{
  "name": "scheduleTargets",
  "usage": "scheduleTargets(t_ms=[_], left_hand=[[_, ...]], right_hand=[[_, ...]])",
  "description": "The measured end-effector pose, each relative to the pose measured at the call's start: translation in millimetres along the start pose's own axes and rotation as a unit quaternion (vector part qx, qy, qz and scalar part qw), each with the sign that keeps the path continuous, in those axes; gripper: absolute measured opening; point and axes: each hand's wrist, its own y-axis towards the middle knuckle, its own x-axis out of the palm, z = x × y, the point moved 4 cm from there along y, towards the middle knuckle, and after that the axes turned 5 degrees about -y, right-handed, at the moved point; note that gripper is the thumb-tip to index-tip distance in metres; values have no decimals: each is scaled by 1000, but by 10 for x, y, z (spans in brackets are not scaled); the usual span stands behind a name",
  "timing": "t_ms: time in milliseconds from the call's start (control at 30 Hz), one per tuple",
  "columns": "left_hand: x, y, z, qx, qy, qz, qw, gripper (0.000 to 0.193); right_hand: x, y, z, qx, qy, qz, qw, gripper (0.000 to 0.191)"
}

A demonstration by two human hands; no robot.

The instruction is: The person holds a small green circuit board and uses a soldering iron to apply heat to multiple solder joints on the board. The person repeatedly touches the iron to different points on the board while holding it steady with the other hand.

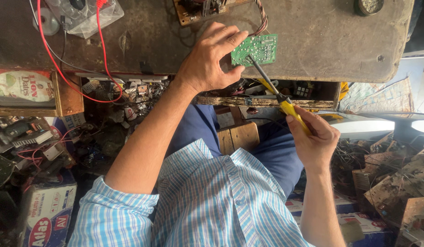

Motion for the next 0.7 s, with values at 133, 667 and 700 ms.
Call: scheduleTargets(t_ms=[133,667,700], left_hand=[[-17,-7,0,7,3,3,1000,67],[-16,-22,-12,6,0,2,1000,67],[-12,-22,-18,6,1,1,1000,67]], right_hand=[[23,5,-20,1,-16,-2,1000,27],[14,-7,-34,-14,-42,0,999,27],[14,-9,-28,-6,-37,-1,999,27]])
